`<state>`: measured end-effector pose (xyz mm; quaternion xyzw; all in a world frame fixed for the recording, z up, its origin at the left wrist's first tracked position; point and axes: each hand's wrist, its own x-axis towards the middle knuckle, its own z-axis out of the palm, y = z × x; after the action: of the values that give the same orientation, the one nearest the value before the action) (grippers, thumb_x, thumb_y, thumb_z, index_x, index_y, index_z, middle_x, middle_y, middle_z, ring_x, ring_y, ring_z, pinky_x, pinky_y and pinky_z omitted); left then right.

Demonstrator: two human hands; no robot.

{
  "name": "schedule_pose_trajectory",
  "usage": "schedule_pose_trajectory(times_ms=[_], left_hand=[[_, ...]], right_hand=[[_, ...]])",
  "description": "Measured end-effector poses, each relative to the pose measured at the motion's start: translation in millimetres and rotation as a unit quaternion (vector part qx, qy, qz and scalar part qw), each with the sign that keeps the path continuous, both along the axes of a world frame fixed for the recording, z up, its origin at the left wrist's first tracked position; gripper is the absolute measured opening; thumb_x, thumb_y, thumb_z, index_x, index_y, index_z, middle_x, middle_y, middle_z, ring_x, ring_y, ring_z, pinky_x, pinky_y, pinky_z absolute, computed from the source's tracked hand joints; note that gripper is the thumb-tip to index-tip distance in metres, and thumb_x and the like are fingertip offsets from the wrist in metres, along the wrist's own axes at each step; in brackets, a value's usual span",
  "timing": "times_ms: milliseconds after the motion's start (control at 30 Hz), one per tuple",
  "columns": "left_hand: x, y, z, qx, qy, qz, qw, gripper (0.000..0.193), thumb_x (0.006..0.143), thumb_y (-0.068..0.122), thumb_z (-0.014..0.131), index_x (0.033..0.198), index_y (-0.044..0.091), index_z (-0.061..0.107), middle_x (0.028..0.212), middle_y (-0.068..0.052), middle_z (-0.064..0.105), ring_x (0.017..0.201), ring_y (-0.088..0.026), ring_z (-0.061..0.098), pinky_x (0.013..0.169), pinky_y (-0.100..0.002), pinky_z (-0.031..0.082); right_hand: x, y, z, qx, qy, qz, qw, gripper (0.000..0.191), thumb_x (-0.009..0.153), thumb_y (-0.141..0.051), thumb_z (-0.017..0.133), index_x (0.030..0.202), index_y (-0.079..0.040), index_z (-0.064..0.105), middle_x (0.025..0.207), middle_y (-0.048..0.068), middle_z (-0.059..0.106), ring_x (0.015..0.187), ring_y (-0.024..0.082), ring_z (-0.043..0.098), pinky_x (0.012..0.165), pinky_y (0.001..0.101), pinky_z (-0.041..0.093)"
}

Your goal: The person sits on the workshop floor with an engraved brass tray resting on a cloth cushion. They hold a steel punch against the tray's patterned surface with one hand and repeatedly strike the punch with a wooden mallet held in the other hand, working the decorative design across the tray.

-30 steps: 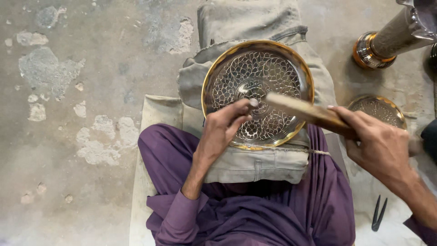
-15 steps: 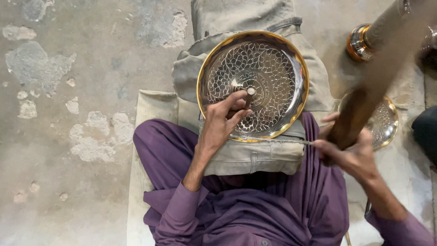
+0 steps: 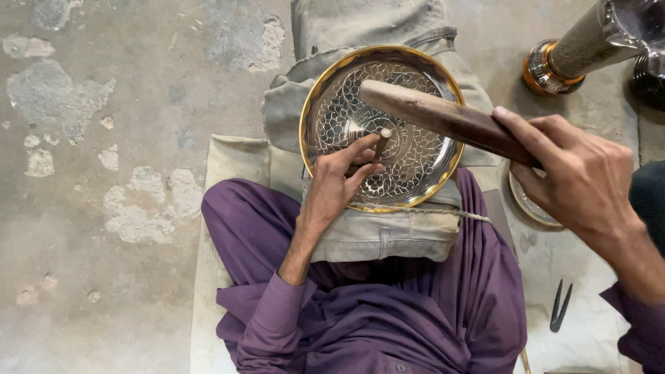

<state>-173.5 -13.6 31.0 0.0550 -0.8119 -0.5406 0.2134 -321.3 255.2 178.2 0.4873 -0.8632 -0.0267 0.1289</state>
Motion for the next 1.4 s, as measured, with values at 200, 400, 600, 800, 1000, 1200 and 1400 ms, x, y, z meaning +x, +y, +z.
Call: schedule_pose_trajectory(times_ms=[200, 400, 600, 800, 1000, 1200, 1400], left_hand=[[-1, 1, -1, -0.009, 0.012, 0.0, 1.0, 0.046, 0.096, 0.015, 0.072, 0.14, 0.014, 0.059, 0.107, -0.014, 0.079, 0.098, -0.023, 0.08, 0.085, -0.036, 0.067], [-4, 3, -4, -0.002, -0.003, 0.006, 1.0, 0.044, 0.096, 0.016, 0.072, 0.139, 0.017, 0.06, 0.104, -0.012, 0.08, 0.094, -0.021, 0.081, 0.081, -0.036, 0.069], [-6, 5, -3, -0.023, -0.009, 0.021, 0.999, 0.047, 0.094, 0.018, 0.074, 0.139, 0.018, 0.06, 0.103, -0.011, 0.08, 0.091, -0.022, 0.08, 0.078, -0.037, 0.068], [-5, 7, 2, -0.009, -0.005, 0.017, 1.0, 0.049, 0.094, 0.016, 0.074, 0.14, 0.019, 0.059, 0.102, -0.01, 0.081, 0.09, -0.02, 0.081, 0.077, -0.036, 0.067], [-4, 6, 6, 0.003, -0.002, 0.009, 1.0, 0.049, 0.094, 0.012, 0.074, 0.141, 0.017, 0.059, 0.102, -0.011, 0.08, 0.093, -0.02, 0.081, 0.08, -0.034, 0.067], [-3, 6, 4, 0.003, 0.006, 0.01, 1.0, 0.047, 0.094, 0.011, 0.074, 0.139, 0.014, 0.06, 0.103, -0.011, 0.08, 0.094, -0.021, 0.081, 0.081, -0.035, 0.067], [-4, 6, 0, 0.014, -0.006, 0.003, 1.0, 0.044, 0.095, 0.011, 0.073, 0.138, 0.015, 0.061, 0.104, -0.012, 0.08, 0.095, -0.021, 0.081, 0.082, -0.034, 0.068]], right_hand=[[-14, -9, 3, 0.059, 0.089, 0.062, 0.992, 0.065, 0.085, -0.029, 0.077, 0.147, -0.024, 0.057, 0.107, 0.003, 0.075, 0.079, 0.018, 0.073, 0.062, 0.0302, 0.059], [-15, -11, -2, 0.019, -0.038, 0.001, 0.999, 0.079, 0.081, -0.024, 0.075, 0.158, -0.018, 0.055, 0.119, 0.007, 0.074, 0.08, 0.021, 0.072, 0.071, 0.0337, 0.061], [-15, -13, -1, -0.153, -0.136, 0.039, 0.978, 0.073, 0.085, -0.018, 0.068, 0.155, -0.019, 0.045, 0.12, 0.013, 0.068, 0.094, 0.025, 0.069, 0.079, 0.0371, 0.058], [-22, -8, -6, 0.0, -0.007, -0.021, 1.0, 0.071, 0.09, -0.015, 0.072, 0.156, -0.024, 0.049, 0.107, 0.005, 0.075, 0.073, 0.019, 0.071, 0.064, 0.0324, 0.059], [-27, -1, -12, 0.062, 0.084, 0.017, 0.994, 0.072, 0.097, -0.019, 0.074, 0.162, -0.035, 0.047, 0.111, 0.001, 0.075, 0.09, 0.019, 0.074, 0.068, 0.0331, 0.061], [-22, -2, -15, 0.11, 0.061, 0.001, 0.992, 0.069, 0.095, -0.024, 0.074, 0.158, -0.032, 0.047, 0.101, 0.001, 0.074, 0.079, 0.019, 0.072, 0.065, 0.0349, 0.061], [-20, 1, -11, 0.171, 0.032, -0.038, 0.984, 0.065, 0.094, -0.026, 0.071, 0.154, -0.027, 0.049, 0.09, -0.001, 0.072, 0.072, 0.015, 0.072, 0.057, 0.0301, 0.06]])
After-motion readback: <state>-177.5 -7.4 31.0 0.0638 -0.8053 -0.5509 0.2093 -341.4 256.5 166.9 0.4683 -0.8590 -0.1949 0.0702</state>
